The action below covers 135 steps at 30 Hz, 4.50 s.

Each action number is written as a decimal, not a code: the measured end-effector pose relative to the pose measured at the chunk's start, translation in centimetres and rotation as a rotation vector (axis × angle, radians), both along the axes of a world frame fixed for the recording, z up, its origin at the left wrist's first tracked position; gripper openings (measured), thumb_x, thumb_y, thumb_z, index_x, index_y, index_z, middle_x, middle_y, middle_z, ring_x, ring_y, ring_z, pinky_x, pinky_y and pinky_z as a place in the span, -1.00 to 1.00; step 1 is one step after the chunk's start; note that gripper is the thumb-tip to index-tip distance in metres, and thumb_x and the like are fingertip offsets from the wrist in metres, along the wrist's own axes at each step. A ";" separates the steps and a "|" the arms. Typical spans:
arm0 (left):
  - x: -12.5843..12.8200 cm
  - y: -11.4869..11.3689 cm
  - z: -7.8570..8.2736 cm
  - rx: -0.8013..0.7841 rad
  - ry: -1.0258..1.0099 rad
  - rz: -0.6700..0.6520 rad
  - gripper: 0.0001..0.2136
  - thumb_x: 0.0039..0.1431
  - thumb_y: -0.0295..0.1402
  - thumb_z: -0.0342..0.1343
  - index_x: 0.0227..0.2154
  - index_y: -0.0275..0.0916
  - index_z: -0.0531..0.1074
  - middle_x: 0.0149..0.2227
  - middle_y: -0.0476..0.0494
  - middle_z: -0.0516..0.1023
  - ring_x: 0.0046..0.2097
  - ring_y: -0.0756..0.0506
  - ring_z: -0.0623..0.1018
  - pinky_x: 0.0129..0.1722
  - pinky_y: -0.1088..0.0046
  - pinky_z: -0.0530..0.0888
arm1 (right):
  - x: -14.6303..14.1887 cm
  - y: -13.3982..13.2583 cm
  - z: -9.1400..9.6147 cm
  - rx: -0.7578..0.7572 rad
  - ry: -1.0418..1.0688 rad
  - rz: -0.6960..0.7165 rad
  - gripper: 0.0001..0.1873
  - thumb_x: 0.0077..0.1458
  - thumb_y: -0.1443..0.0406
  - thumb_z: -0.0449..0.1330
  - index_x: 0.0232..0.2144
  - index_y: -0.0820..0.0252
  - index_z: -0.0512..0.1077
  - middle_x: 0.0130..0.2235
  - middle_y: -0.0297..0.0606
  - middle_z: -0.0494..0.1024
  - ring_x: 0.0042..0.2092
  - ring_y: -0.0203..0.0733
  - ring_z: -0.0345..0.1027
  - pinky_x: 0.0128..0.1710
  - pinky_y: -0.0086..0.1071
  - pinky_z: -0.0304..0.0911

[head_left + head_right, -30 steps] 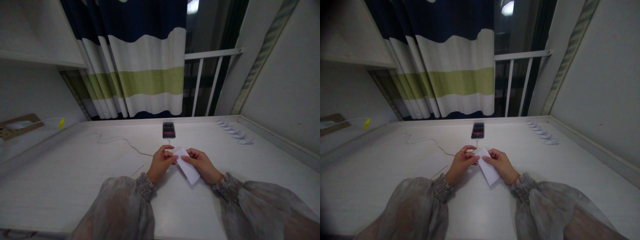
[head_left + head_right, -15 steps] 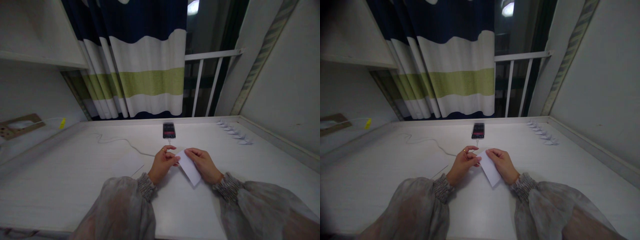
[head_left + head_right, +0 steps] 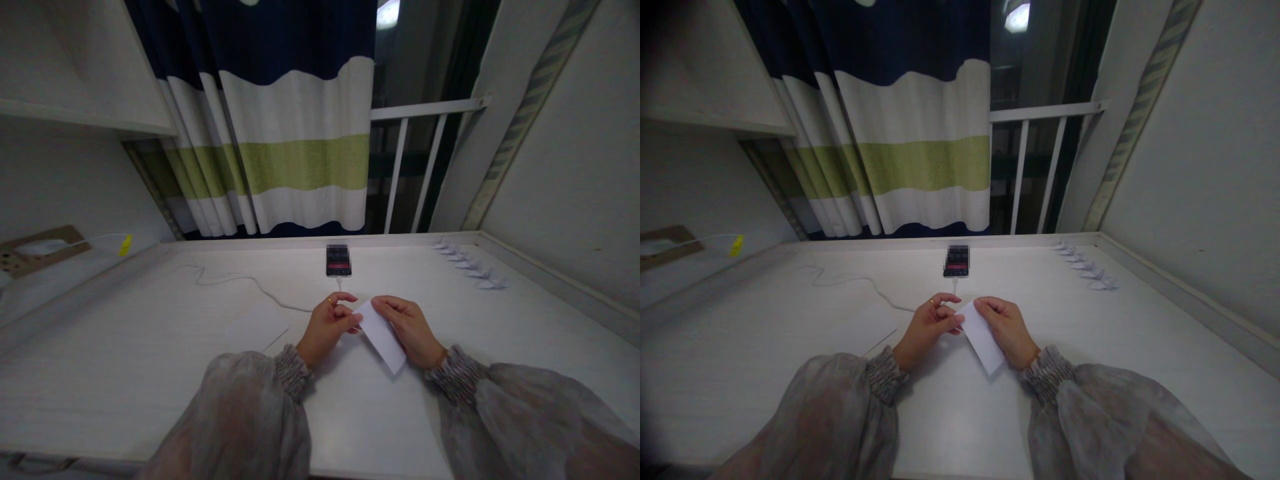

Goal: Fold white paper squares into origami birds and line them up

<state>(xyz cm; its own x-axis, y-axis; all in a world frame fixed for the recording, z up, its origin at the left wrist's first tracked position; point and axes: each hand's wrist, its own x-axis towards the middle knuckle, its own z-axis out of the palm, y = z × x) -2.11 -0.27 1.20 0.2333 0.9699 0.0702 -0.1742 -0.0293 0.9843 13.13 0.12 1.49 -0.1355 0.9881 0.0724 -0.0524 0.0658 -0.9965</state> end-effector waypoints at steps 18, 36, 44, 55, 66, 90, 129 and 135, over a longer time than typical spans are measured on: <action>0.0 0.2 -0.6 -0.114 0.108 -0.026 -0.75 -0.21 -0.28 0.21 -0.52 -0.37 0.38 -0.60 -0.08 0.49 -0.55 0.04 0.48 -0.53 0.58 0.39 | 0.0 -0.2 0.0 0.117 -0.230 0.011 -0.66 -0.08 0.08 0.08 -0.55 0.27 0.41 -0.60 -0.37 0.35 -0.56 -0.38 0.12 -0.61 -0.50 0.02; -0.1 0.5 -0.7 -0.088 0.046 0.066 -0.75 -0.22 -0.27 0.21 -0.53 -0.36 0.37 -0.61 -0.08 0.49 -0.55 0.04 0.47 -0.54 0.58 0.35 | 0.6 0.4 0.0 0.054 -0.219 0.052 -0.63 -0.11 0.09 0.12 -0.41 0.30 0.47 -0.53 -0.31 0.43 -0.54 -0.37 0.18 -0.60 -0.49 0.05; -0.3 0.7 -0.8 0.000 0.112 0.034 -0.76 -0.22 -0.29 0.20 -0.50 -0.35 0.38 -0.58 -0.02 0.43 -0.54 0.08 0.40 -0.52 0.59 0.30 | 0.6 0.6 -0.2 -0.006 -0.270 0.129 -0.65 -0.15 0.09 0.13 -0.52 0.31 0.46 -0.62 -0.36 0.36 -0.61 -0.41 0.08 -0.64 -0.49 -0.05; -0.4 0.9 -1.4 0.072 0.135 0.105 -0.80 -0.21 -0.29 0.18 -0.58 -0.36 0.40 -0.62 -0.01 0.36 -0.55 0.09 0.29 -0.55 0.58 0.22 | 0.2 0.4 -0.3 0.053 -0.407 0.233 -0.65 -0.12 0.10 0.11 -0.52 0.31 0.46 -0.62 -0.36 0.35 -0.59 -0.40 0.09 -0.63 -0.50 -0.03; -0.4 0.7 -0.7 0.047 0.105 0.182 -0.82 -0.26 -0.31 0.20 -0.62 -0.34 0.41 -0.63 0.01 0.38 -0.56 0.09 0.30 -0.55 0.58 0.21 | 0.4 0.6 0.2 0.037 -0.407 0.234 -0.61 -0.13 0.06 0.11 -0.49 0.32 0.46 -0.61 -0.36 0.36 -0.59 -0.41 0.07 -0.62 -0.49 -0.04; -0.5 0.9 -1.0 -0.118 0.029 0.023 -0.60 -0.37 -0.37 0.29 -0.39 -0.33 0.31 -0.55 -0.02 0.45 -0.55 0.06 0.41 -0.58 0.57 0.35 | 0.9 1.1 0.2 -0.088 -0.262 0.223 -0.67 -0.22 0.13 0.21 -0.53 0.33 0.45 -0.60 -0.34 0.41 -0.58 -0.40 0.14 -0.59 -0.48 0.01; -1.0 1.4 -1.0 -0.033 0.178 0.221 -0.78 -0.29 -0.29 0.22 -0.57 -0.36 0.46 -0.67 0.01 0.37 -0.61 0.10 0.27 -0.61 0.59 0.16 | 1.7 1.6 0.7 -0.050 -0.260 0.154 -0.79 -0.21 0.23 0.18 -0.61 0.33 0.44 -0.65 -0.38 0.35 -0.57 -0.41 0.10 -0.53 -0.45 0.01; -0.9 1.4 -1.1 -0.054 0.172 0.216 -0.77 -0.30 -0.29 0.22 -0.58 -0.38 0.45 -0.68 0.01 0.36 -0.63 0.11 0.25 -0.62 0.59 0.14 | 1.7 1.5 0.9 -0.098 -0.257 0.209 -0.73 -0.22 0.18 0.19 -0.62 0.34 0.41 -0.65 -0.37 0.36 -0.58 -0.40 0.15 -0.52 -0.45 0.07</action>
